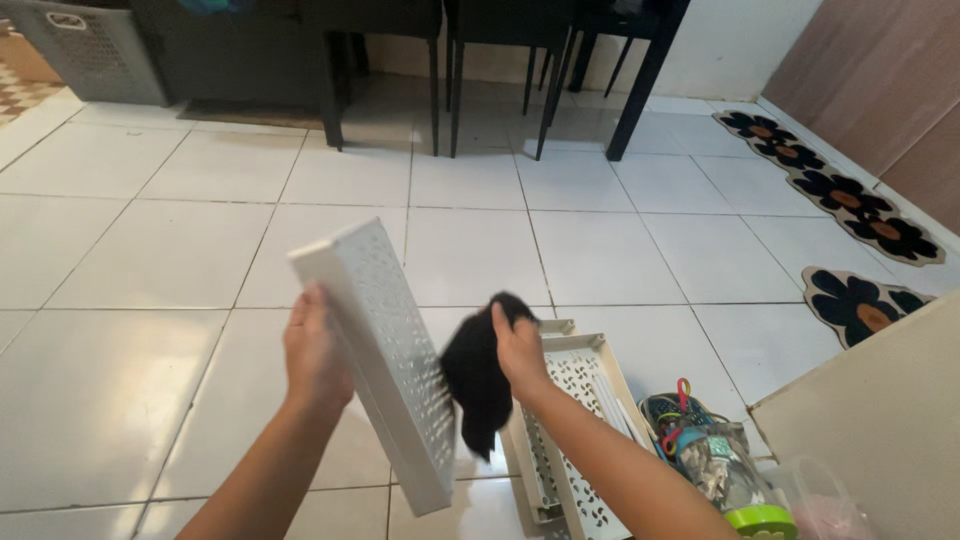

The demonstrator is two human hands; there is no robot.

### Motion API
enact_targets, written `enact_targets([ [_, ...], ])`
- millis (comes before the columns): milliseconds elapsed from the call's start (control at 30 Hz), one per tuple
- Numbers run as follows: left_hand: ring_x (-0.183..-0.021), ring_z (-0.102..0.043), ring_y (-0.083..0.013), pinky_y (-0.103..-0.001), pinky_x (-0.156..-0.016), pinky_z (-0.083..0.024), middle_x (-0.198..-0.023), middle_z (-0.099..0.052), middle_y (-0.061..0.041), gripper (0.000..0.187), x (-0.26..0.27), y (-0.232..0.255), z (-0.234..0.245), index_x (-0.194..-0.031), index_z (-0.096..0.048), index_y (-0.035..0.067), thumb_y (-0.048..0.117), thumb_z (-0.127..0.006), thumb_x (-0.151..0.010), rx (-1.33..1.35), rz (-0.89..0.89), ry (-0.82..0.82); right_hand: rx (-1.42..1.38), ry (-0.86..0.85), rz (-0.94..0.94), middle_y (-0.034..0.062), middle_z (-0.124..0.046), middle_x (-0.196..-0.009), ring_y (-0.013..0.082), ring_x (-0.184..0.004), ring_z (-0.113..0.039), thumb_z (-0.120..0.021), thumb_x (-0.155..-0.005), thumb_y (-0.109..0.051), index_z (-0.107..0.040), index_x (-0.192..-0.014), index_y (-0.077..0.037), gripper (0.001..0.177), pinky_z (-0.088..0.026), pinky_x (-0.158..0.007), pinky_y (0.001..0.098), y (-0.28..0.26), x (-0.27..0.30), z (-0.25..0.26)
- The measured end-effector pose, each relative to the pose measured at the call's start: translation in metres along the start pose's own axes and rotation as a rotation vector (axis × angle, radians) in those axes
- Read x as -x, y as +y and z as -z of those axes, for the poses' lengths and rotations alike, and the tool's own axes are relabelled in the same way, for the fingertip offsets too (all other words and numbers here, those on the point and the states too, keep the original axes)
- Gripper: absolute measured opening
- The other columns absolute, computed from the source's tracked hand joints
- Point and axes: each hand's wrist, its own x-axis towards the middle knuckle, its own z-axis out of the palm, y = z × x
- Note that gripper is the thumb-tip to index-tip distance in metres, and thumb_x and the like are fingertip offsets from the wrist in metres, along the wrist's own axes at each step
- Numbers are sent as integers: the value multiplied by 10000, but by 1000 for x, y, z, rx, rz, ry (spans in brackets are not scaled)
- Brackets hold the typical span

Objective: The person sits on a tiled floor and wipes a white perforated plastic tray with a dark cloth. They hold the tray in one hand and rub its surfaces with the cloth in the other, turning the tray to clean different sides.

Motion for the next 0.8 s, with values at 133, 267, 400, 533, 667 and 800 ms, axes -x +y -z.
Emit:
enact_targets([
  [133, -947, -577, -182, -377, -846, -524, -1047, -623, -86, 405, 13, -32, -9, -1272, -606, 66, 364, -382, -1115, -205, 108, -86, -309, -120, 558, 86, -711, -1120, 188, -1059, -673, -492, -1114, -271, -684, -1168, -61, 289, -545, -984, 366, -65, 35, -9],
  [267, -988, -626, -146, -349, -878, -540, -1095, -656, -59, 327, 30, -34, -15, -1199, -589, 82, 324, -399, -1090, -175, 170, -165, -158, -195, 904, 199, -517, -1568, 348, -1388, -598, -541, -1021, -55, -601, -1365, -69, 349, -437, -1203, 397, -103, 55, -54],
  [400, -983, -632, -186, -385, -868, -533, -1077, -655, -55, 284, 22, -2, -12, -1119, -566, 117, 330, -382, -1079, -65, 174, -54, 159, -279, 1059, 261, -296, -1646, 455, -1441, -466, -753, -770, 26, -551, -1425, -101, 697, -460, -1138, 431, -85, 92, -65],
  [533, -1118, -597, -186, -390, -1009, -477, -1147, -656, -34, 269, 13, 17, 3, -1169, -575, 137, 314, -394, -1078, 5, -2, -69, 291, -458, 1096, 296, -193, -1673, 481, -1454, -442, -699, -689, 132, -588, -1418, -202, 810, -505, -1091, 414, -27, 117, -54],
  [667, -1212, -552, -191, -398, -1098, -418, -1207, -633, -49, 269, 2, 24, 12, -1170, -552, 67, 307, -434, -1136, 57, -194, -133, 511, -729, 816, 229, -269, -1648, 427, -1278, -561, -699, -699, 93, -590, -1391, -288, 797, -553, -964, 390, 35, 95, -40],
  [800, -1156, -594, -187, -366, -1034, -445, -1153, -671, -48, 382, -10, 9, 20, -1166, -614, 67, 361, -424, -1013, 209, -70, -78, 607, -536, 555, 168, -652, -1296, 387, -1146, -661, -541, -840, 36, -601, -1380, -227, 603, -539, -971, 427, 92, 51, -22],
])
